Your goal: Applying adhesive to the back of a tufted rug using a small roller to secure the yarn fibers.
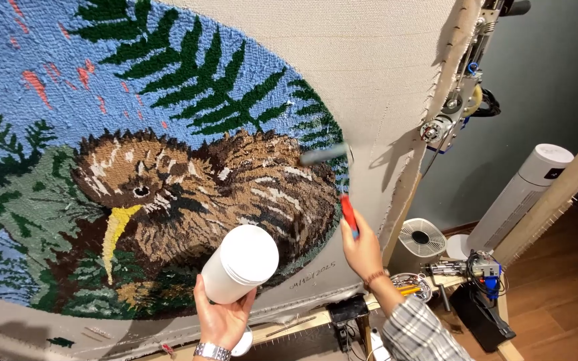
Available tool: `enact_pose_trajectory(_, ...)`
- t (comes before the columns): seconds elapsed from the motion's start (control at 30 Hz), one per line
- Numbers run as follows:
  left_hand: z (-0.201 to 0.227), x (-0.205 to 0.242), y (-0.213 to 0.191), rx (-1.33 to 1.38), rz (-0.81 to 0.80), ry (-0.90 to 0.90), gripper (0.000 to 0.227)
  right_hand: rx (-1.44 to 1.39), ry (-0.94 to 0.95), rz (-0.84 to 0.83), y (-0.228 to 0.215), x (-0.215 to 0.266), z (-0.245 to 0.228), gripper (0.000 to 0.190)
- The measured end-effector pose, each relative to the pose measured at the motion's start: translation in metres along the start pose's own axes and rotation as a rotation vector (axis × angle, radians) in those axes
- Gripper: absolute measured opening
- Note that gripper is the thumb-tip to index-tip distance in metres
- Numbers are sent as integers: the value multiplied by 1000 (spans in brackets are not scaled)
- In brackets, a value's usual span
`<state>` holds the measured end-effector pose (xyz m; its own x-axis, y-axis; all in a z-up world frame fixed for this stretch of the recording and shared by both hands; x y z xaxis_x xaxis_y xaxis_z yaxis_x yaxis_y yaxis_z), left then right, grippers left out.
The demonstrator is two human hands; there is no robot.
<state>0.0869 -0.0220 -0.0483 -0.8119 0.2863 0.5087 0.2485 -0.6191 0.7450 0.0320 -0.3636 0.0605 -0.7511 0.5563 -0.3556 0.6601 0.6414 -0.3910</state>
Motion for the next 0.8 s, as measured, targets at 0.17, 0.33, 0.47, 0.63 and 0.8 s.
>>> enact_pose_trajectory(0.17, -5, 3, 3, 3, 28, -20, 91, -182, -60, 28, 9, -28, -51, 44)
enact_pose_trajectory(0.33, -2, 4, 2, -16, 15, -12, 89, -265, 59, -1, 51, 13, 5, 49)
enact_pose_trajectory(0.47, 2, 9, -5, -3, 63, -13, 87, -384, 333, -168, 92, 39, 18, 29)
enact_pose_trajectory(0.63, 23, 16, -12, -36, 79, 61, 81, -496, 268, -154, 86, 14, -53, 32)
enact_pose_trajectory(0.8, 38, 22, -25, -21, 186, 116, 83, -449, 352, -241, 115, 42, -50, 39)
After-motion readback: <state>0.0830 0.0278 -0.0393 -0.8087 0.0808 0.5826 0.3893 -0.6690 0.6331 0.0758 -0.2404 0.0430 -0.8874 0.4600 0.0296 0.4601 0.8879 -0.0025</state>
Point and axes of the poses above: each hand's wrist, its own x-axis away from the middle knuckle, its own y-axis out of the palm, z = x × y, the point moved 10 cm from there along -x, towards the middle knuckle, and after that the axes turned 5 degrees about -y, right-handed, at the moved point
